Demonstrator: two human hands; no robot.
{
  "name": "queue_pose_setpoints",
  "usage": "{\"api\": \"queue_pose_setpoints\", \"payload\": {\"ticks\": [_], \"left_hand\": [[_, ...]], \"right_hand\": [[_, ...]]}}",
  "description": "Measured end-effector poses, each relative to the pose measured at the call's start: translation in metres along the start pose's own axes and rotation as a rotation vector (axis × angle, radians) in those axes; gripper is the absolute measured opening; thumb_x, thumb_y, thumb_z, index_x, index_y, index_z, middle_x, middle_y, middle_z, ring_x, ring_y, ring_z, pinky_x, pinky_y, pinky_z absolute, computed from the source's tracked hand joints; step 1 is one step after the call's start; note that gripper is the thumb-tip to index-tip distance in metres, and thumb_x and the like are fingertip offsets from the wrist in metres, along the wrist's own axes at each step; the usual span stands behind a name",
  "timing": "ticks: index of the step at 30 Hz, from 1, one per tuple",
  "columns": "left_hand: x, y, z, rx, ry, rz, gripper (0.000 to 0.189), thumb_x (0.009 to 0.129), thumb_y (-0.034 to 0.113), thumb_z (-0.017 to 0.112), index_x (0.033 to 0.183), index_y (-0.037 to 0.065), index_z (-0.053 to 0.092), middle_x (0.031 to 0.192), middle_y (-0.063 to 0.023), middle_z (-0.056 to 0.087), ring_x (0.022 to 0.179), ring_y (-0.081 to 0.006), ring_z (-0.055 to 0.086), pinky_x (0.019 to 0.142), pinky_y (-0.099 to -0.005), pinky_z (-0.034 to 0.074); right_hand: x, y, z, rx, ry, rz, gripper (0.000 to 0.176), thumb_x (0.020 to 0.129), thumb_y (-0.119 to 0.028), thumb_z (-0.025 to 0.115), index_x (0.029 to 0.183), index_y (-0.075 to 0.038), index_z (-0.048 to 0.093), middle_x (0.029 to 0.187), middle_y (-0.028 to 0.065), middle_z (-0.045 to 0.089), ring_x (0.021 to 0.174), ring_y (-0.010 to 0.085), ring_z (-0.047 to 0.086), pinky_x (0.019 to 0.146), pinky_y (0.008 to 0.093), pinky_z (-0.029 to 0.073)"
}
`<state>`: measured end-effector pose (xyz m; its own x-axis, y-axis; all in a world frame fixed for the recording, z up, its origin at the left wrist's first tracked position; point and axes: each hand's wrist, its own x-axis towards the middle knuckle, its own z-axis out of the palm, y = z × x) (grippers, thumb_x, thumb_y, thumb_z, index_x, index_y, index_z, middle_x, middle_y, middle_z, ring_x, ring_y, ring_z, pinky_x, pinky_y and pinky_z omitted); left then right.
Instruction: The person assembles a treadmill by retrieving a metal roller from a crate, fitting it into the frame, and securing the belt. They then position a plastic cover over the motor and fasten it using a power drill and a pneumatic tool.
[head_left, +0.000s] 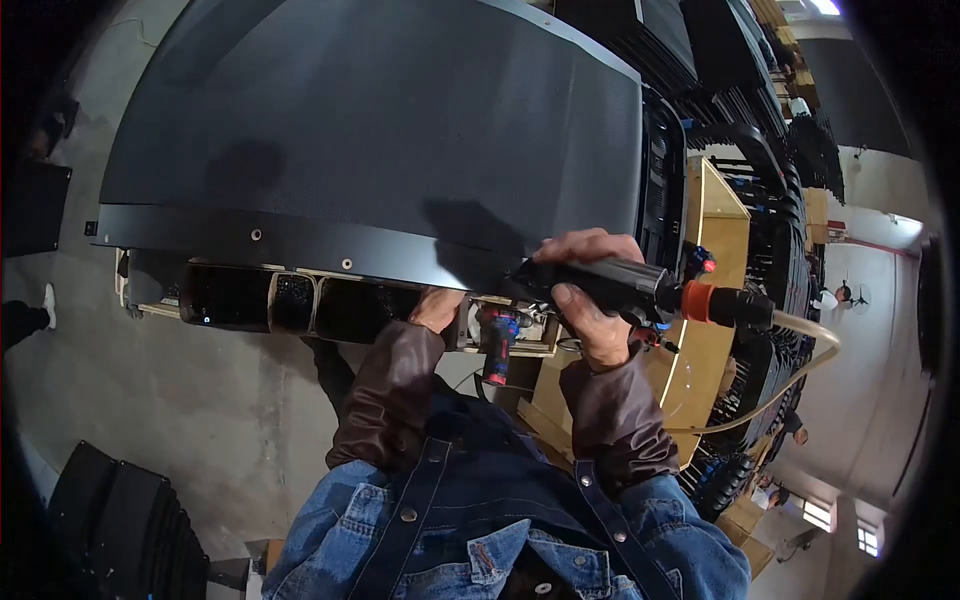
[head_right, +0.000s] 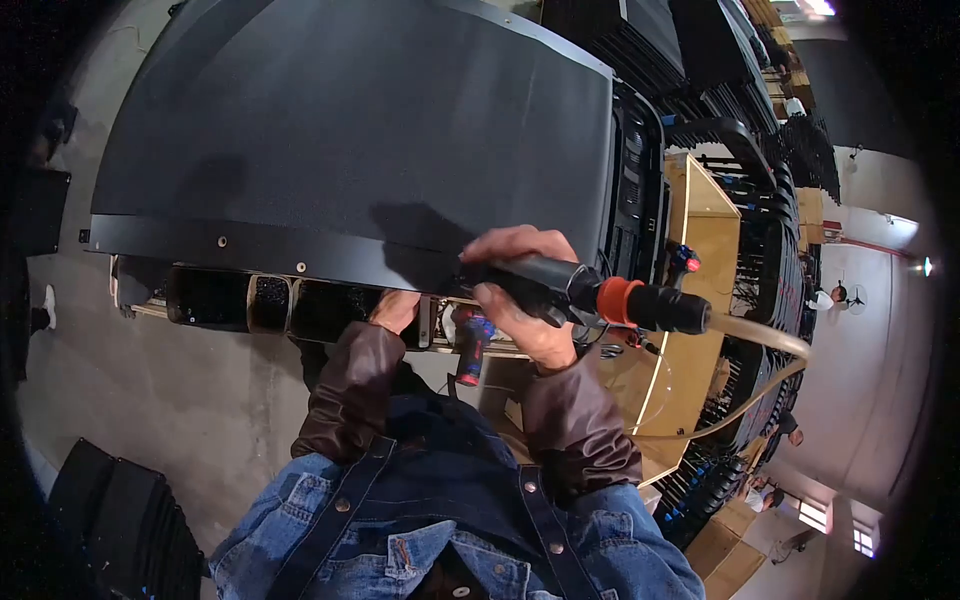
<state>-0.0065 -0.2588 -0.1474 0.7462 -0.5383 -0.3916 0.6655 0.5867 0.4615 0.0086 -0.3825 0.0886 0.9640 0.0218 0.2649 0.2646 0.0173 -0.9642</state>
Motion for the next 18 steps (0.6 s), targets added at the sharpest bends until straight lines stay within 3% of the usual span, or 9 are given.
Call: {"api": "queue_pose_setpoints", "payload": {"ticks": [10, 13, 18], "left_hand": [[-0.008, -0.008, 0.009, -0.186, 0.053, -0.1, 0.055, 0.1, 0.033, 0.061, 0.144, 0.004, 0.045, 0.138, -0.0072, 0.054, 0.122, -0.0179, 0.055, 0.102, -0.033, 0.047], [-0.01, -0.007, 0.015, -0.189, 0.029, 0.009, 0.053, 0.098, 0.031, 0.063, 0.142, 0.005, 0.047, 0.137, -0.0074, 0.055, 0.121, -0.0179, 0.056, 0.101, -0.0331, 0.048], [-0.007, -0.014, 0.014, -0.188, 0.047, 0.023, 0.055, 0.096, 0.031, 0.066, 0.141, 0.005, 0.047, 0.135, -0.0076, 0.056, 0.118, -0.0183, 0.057, 0.1, -0.0338, 0.048]], "right_hand": [[0.001, -0.001, 0.009, -0.019, 0.009, -0.027, 0.037, 0.077, -0.003, 0.078, 0.105, -0.003, 0.053, 0.1, 0.0182, 0.067, 0.098, 0.0313, 0.067, 0.092, 0.0463, 0.053], [0.004, -0.003, 0.011, -0.038, 0.02, -0.002, 0.038, 0.076, -0.004, 0.079, 0.104, -0.002, 0.053, 0.099, 0.0184, 0.067, 0.097, 0.0311, 0.067, 0.091, 0.0459, 0.054], [0.005, 0.001, 0.006, -0.017, 0.009, -0.005, 0.037, 0.075, -0.004, 0.079, 0.102, -0.002, 0.054, 0.098, 0.0184, 0.066, 0.097, 0.0311, 0.068, 0.091, 0.045, 0.054]]}}
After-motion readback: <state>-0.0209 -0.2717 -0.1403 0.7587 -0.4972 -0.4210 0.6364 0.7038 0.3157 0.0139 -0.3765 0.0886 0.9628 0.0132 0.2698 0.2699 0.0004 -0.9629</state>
